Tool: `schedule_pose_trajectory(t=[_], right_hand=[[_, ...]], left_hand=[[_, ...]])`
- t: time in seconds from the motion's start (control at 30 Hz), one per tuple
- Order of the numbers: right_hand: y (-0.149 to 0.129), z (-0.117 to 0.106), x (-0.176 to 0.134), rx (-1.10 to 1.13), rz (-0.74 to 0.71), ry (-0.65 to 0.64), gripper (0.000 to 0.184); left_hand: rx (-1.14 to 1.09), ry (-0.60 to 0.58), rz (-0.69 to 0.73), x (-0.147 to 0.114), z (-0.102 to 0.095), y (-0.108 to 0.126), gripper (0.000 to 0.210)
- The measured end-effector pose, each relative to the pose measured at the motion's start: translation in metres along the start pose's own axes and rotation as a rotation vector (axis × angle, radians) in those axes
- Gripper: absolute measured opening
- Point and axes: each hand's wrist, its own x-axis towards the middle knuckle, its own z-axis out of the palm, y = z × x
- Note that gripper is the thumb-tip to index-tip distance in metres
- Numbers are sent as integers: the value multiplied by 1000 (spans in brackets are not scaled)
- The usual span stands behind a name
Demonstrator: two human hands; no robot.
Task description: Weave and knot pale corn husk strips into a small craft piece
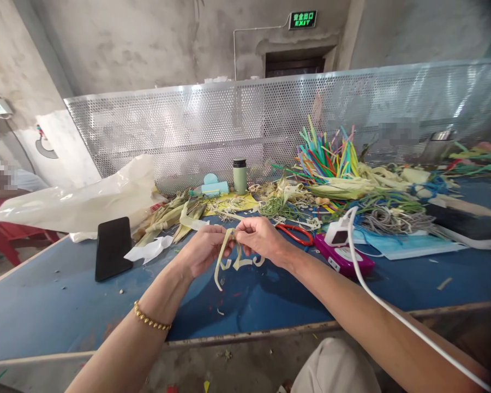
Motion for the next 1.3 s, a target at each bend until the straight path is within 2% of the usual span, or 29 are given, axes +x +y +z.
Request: schedule_pose_trajectory(t=[0.27,0.43,0.5,0.57,0.6,0.63,0.67,0.73,0.77,0.87,0.97,1.17,1.23,1.3], right_hand=[[3,1,4,96,126,-46,9],[7,-2,8,279,118,-32,15],[9,-4,8,339,136,-34,17],[12,-5,9,395,170,-20,20],[13,-5,10,420,190,-6,21],[14,-5,10,441,212,14,21],[14,-5,10,458,232,38,21],[14,-4,11,475,254,96,23],[12,-4,11,478,261,121,24],[6,-3,9,500,270,136,25],[1,-1,7,511,284,111,24],[5,1,11,308,235,70,31],[6,-1,13,217,216,100,35],[4,-7,15,215,190,119,35]], left_hand=[[137,43,3,0,1,2,18],[460,178,224,5,-4,-1,22],[684,345,399,6,-7,-2,15],[851,611,561,4,-7,-1,7],[912,693,622,3,-6,-1,7],[940,724,663,1,-5,0,4],[937,681,671,-1,-3,1,8],[894,495,559,-3,2,1,26],[878,440,512,-3,3,0,29],[815,374,504,1,4,-4,16],[781,303,524,7,3,-9,18],[463,150,281,12,6,-14,25],[481,122,243,12,9,-9,25],[562,85,233,11,10,1,26]])
